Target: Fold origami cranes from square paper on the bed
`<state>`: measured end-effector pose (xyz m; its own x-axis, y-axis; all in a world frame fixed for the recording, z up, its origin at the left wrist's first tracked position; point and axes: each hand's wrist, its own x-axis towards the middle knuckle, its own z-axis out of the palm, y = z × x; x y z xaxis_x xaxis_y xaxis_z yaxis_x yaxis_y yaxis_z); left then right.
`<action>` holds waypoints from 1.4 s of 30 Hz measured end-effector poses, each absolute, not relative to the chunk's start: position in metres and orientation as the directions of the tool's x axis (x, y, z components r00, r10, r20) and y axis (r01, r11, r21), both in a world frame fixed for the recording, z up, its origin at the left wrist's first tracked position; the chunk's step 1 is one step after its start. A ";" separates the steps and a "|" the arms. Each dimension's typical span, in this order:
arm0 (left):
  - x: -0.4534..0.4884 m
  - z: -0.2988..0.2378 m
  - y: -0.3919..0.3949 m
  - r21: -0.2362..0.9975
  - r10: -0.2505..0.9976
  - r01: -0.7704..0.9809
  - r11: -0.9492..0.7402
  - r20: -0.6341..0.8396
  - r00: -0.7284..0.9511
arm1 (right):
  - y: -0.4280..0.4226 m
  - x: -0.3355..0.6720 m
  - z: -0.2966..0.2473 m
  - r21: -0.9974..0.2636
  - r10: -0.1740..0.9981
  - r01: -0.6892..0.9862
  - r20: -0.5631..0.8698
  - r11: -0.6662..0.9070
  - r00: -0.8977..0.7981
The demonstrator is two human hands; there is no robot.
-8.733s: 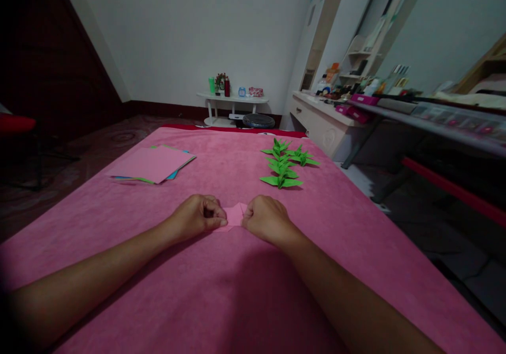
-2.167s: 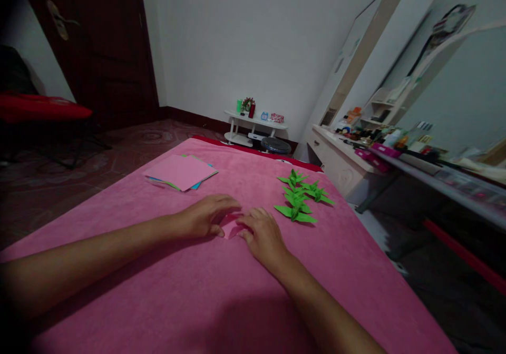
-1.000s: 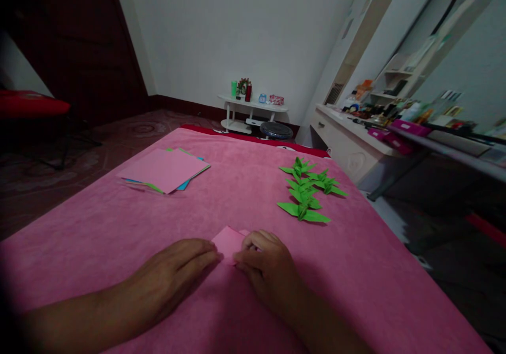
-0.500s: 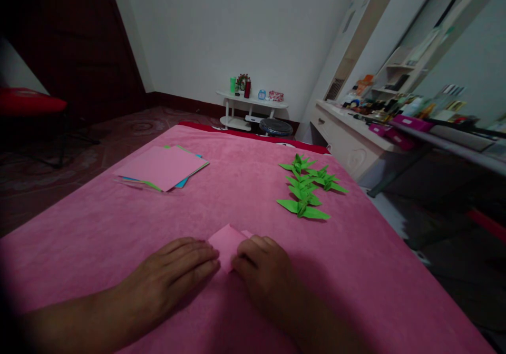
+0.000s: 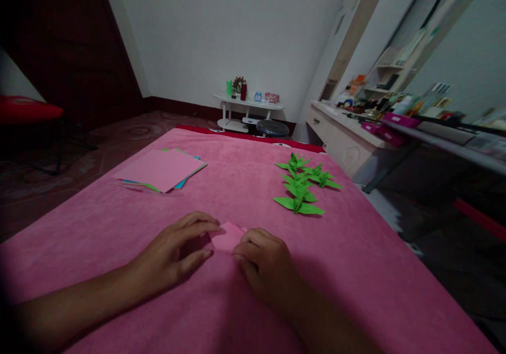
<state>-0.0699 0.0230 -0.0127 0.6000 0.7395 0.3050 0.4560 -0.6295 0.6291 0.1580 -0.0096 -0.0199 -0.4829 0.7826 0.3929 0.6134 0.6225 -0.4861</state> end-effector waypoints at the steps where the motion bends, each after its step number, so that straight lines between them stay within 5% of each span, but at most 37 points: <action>1: -0.069 -0.013 0.024 0.631 0.734 0.447 -0.634 0.307 0.606 | -0.010 0.158 -0.019 -0.490 0.787 0.615 0.390 0.617 -0.479; 14: -0.051 -0.013 0.028 0.575 0.702 0.457 -0.678 0.325 0.633 | -0.006 0.162 -0.020 -0.553 0.819 0.605 0.398 0.573 -0.412; 24: -0.049 -0.013 0.024 0.487 0.678 0.486 -0.726 0.387 0.625 | -0.002 0.170 -0.020 -0.658 0.913 0.633 0.277 0.407 -0.299; 42: -0.041 -0.014 0.029 0.576 0.769 0.550 -0.604 0.240 0.593 | 0.006 0.175 -0.024 -0.730 0.960 0.625 0.199 0.278 -0.195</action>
<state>-0.0406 0.0290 -0.0139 0.5929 0.7687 0.2402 0.5501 -0.6044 0.5764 0.1749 0.0057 -0.0238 -0.1946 0.9605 0.1990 0.6250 0.2778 -0.7295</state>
